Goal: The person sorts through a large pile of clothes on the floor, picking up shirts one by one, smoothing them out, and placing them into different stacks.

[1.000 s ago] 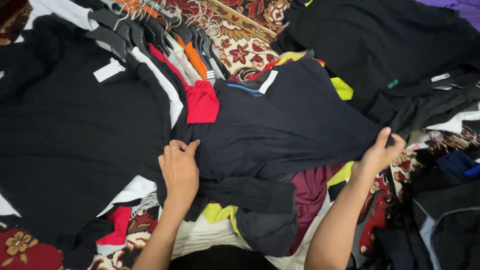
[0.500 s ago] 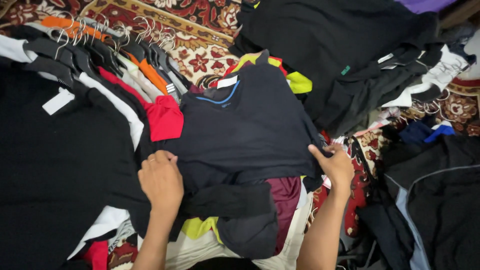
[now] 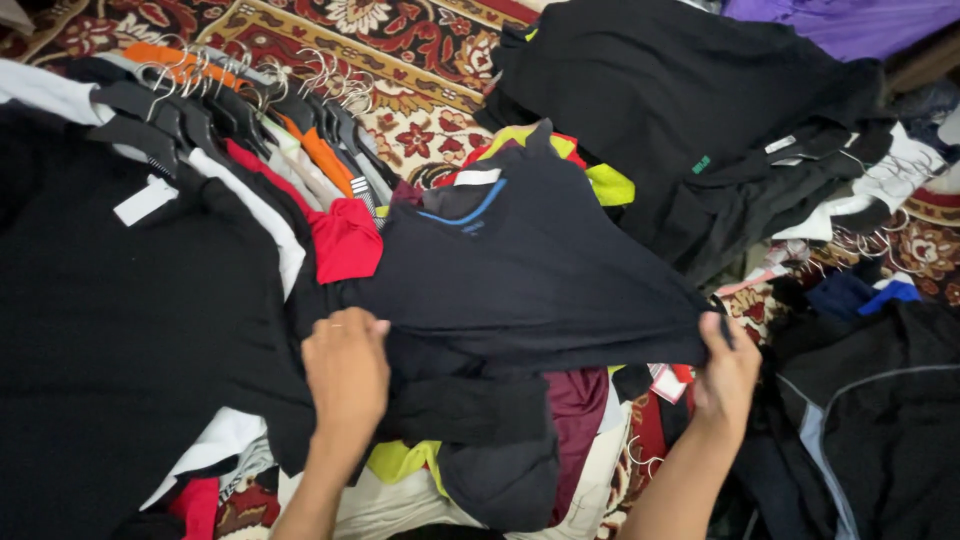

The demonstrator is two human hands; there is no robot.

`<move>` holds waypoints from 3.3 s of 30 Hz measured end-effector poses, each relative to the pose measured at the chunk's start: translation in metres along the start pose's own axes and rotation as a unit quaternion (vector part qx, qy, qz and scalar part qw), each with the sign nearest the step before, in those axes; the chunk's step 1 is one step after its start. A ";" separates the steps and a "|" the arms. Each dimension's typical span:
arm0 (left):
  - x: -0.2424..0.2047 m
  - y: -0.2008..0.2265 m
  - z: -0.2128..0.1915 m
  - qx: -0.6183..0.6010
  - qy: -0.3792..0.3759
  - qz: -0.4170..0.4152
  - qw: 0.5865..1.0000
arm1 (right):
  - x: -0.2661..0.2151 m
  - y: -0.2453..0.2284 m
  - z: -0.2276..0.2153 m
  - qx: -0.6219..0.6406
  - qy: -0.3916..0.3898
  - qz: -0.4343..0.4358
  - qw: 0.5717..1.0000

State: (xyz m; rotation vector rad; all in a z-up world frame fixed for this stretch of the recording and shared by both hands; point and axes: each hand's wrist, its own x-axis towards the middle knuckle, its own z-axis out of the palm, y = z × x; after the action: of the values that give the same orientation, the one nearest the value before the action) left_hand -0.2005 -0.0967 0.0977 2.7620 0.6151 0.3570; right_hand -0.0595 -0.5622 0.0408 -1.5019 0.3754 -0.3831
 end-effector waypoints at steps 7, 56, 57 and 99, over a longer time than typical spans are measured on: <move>-0.026 0.063 0.012 -0.330 -0.034 0.104 0.938 | -0.019 -0.041 -0.032 0.241 0.049 0.009 0.969; 0.158 -0.014 -0.060 -0.515 -0.124 0.057 0.846 | -0.027 -0.096 0.000 -0.227 -0.031 -0.083 0.970; 0.145 -0.022 -0.059 -0.475 -0.192 -0.037 0.858 | -0.051 -0.103 0.002 -0.314 -0.039 0.041 0.948; 0.096 -0.067 0.007 0.029 -0.118 0.054 0.991 | -0.065 0.009 0.153 -0.578 -0.165 -0.319 0.733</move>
State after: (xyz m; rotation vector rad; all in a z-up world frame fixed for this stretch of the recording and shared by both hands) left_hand -0.1387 0.0029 0.0858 2.8421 0.4251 0.0315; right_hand -0.0453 -0.3963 0.0371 -2.9040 -0.3186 -0.4143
